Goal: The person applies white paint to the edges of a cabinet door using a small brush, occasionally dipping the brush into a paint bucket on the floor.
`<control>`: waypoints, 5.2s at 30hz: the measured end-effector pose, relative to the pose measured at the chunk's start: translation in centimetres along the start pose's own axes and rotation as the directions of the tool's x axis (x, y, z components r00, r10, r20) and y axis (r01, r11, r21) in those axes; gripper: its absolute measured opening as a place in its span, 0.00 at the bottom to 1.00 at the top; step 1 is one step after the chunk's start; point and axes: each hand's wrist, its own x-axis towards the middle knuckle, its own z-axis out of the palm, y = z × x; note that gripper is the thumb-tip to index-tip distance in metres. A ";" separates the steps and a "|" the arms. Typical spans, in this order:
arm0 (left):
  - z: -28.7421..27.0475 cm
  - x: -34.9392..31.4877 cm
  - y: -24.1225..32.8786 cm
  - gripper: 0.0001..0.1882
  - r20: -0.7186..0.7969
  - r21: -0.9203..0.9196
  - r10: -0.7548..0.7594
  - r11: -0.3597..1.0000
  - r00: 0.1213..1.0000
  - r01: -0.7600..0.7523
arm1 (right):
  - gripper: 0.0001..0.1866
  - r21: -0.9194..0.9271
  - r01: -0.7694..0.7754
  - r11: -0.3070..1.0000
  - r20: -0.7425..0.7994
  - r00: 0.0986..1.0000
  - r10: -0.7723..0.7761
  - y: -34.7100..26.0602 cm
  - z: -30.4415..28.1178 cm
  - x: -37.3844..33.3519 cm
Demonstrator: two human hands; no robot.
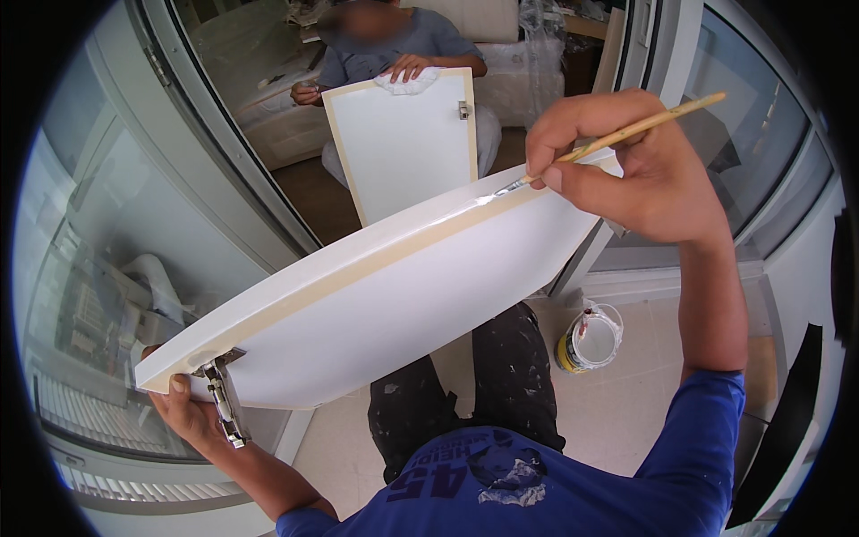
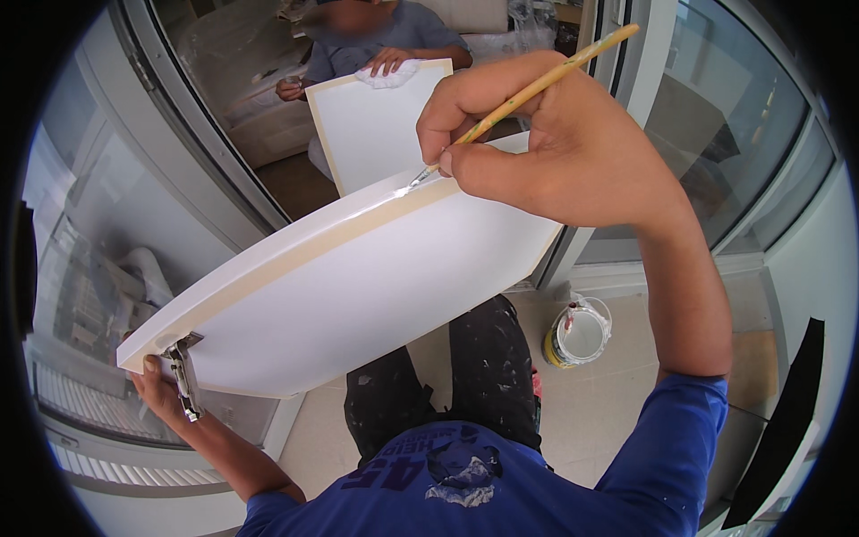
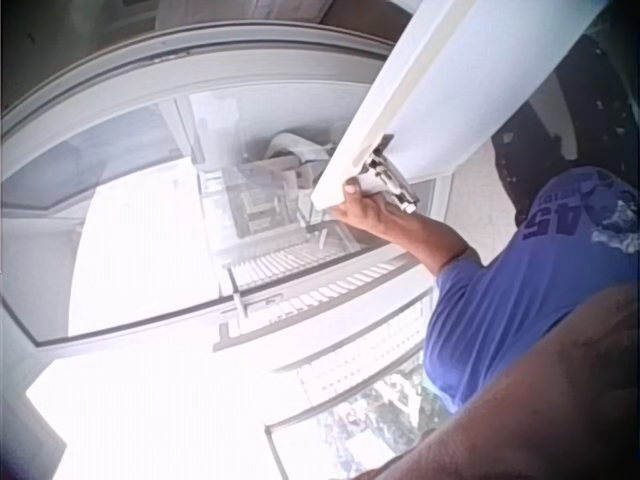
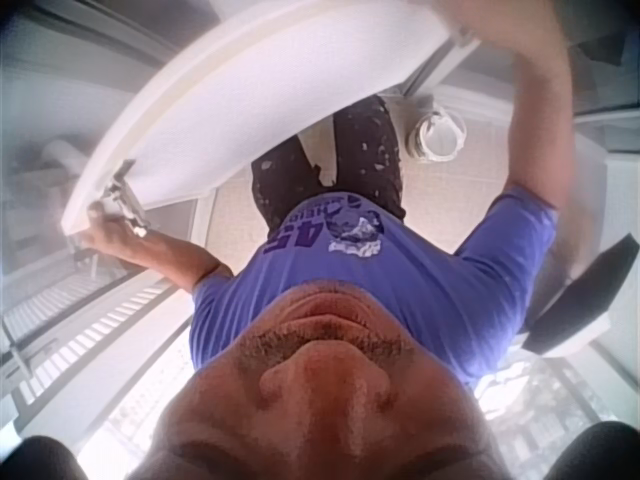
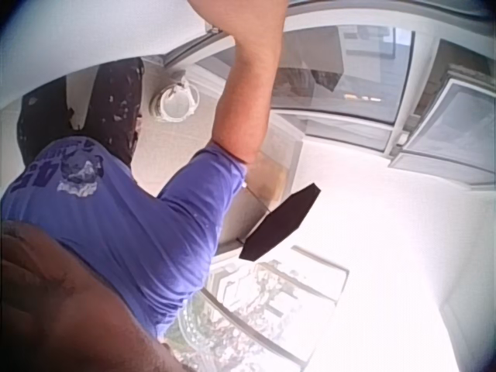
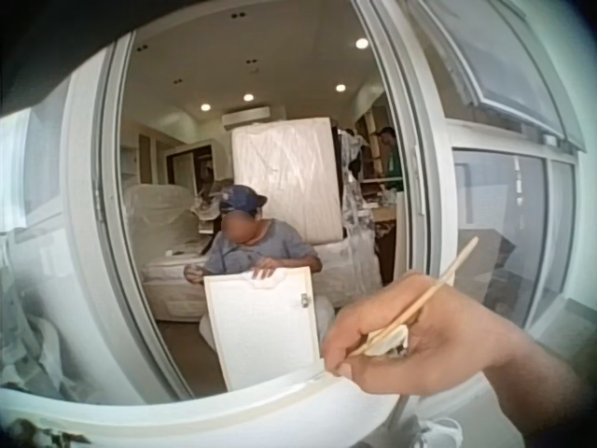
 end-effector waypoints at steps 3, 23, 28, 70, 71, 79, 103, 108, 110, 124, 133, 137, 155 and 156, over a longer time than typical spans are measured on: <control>0.4 -0.2 -0.1 0.40 -0.014 -0.019 0.008 1.000 1.000 -0.008 | 0.05 -0.058 -0.023 0.998 -0.006 1.000 0.023 0.3 -0.7 -0.4; 0.7 -0.1 0.1 0.38 -0.013 -0.011 -0.015 1.000 1.000 0.015 | 0.04 0.071 0.025 0.997 -0.043 0.999 -0.022 -0.3 0.3 0.6; 0.6 -0.1 0.1 0.39 -0.010 0.000 0.004 1.000 1.000 -0.004 | 0.05 0.069 0.051 0.996 0.018 0.998 -0.053 -0.5 0.8 2.0; 1.4 -0.3 0.6 0.43 0.024 0.012 0.017 1.000 1.000 -0.018 | 0.05 0.008 -0.010 1.000 0.036 0.999 0.009 -0.4 -1.4 1.2; 1.2 -0.2 0.5 0.43 0.026 0.016 0.016 1.000 1.000 -0.016 | 0.05 0.016 0.007 1.000 0.042 0.999 -0.007 -0.5 -1.1 1.5; 1.3 -0.4 0.5 0.42 0.020 0.008 0.013 1.000 1.000 -0.013 | 0.05 0.019 -0.085 0.996 0.055 0.995 0.084 -0.4 -1.3 1.5; 1.7 -0.3 0.5 0.41 -0.001 0.016 0.028 0.999 1.000 -0.028 | 0.07 0.000 0.056 0.998 0.058 0.997 -0.056 -0.4 -1.0 1.1; 1.3 0.0 0.4 0.40 0.004 0.010 0.016 1.000 1.000 -0.016 | 0.07 0.059 0.134 0.989 0.049 0.989 -0.137 -0.6 0.4 2.2; 1.4 0.0 0.5 0.40 0.001 0.019 0.022 1.000 1.000 -0.022 | 0.07 0.059 0.134 0.989 0.066 0.988 -0.138 -0.5 0.6 2.5; 0.0 0.3 -0.4 0.44 -0.013 0.020 0.016 1.000 1.000 -0.016 | 0.06 0.043 0.106 0.993 0.013 0.994 -0.107 0.6 -0.6 1.4; 0.6 0.1 0.0 0.41 0.015 0.003 0.036 0.999 0.999 -0.037 | 0.05 -0.042 0.050 0.998 0.070 0.996 -0.047 1.1 -1.9 1.0; 0.2 0.4 -0.3 0.41 0.011 0.008 0.027 1.000 1.000 -0.027 | 0.06 0.004 0.065 0.998 0.050 0.997 -0.065 1.0 -2.0 0.9; 0.1 0.2 -0.4 0.42 -0.017 0.028 0.032 0.999 0.999 -0.032 | 0.07 -0.004 0.103 0.995 0.070 0.992 -0.102 1.4 -1.3 0.8; 0.2 0.1 -0.4 0.42 -0.028 0.028 0.030 0.999 0.999 -0.030 | 0.07 -0.008 0.085 0.996 0.082 0.993 -0.084 1.4 -1.3 0.8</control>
